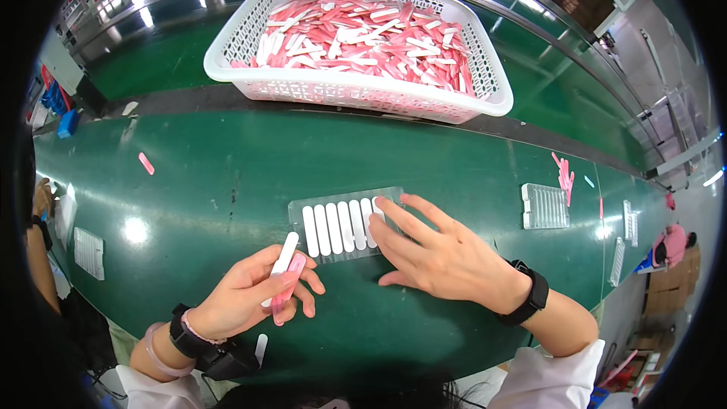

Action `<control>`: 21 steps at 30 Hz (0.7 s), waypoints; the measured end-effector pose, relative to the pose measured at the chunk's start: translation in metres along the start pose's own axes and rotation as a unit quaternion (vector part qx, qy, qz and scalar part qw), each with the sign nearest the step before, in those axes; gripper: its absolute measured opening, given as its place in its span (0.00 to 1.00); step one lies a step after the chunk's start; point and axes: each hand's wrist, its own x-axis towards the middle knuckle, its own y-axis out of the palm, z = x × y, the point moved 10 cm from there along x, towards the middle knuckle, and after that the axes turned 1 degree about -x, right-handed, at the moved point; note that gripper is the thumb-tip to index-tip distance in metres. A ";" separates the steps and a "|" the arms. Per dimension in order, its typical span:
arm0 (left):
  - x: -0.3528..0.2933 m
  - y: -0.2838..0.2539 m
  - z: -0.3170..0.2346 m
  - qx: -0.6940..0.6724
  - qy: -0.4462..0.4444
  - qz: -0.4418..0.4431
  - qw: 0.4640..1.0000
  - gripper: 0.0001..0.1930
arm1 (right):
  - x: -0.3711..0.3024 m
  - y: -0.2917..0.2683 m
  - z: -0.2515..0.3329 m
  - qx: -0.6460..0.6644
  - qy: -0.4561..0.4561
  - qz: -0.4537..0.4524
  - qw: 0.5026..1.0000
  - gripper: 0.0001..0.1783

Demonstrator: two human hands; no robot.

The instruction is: Assembling small white and pink plastic components into a clear tray on an assembly line.

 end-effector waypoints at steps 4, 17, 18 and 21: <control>0.004 -0.002 -0.002 0.054 0.025 0.005 0.998 0.14 | 0.001 -0.016 -0.006 0.045 0.039 -0.063 0.996 0.20; 0.003 -0.003 -0.004 0.043 0.017 -0.034 0.998 0.09 | -0.016 -0.005 -0.079 0.456 0.288 -0.232 0.809 0.05; 0.003 -0.002 -0.003 0.042 0.016 -0.031 0.999 0.09 | -0.011 -0.013 -0.066 0.319 0.201 -0.198 0.905 0.07; 0.006 -0.001 -0.004 0.044 0.014 -0.028 0.999 0.09 | -0.008 -0.013 -0.033 0.122 0.100 -0.128 0.979 0.12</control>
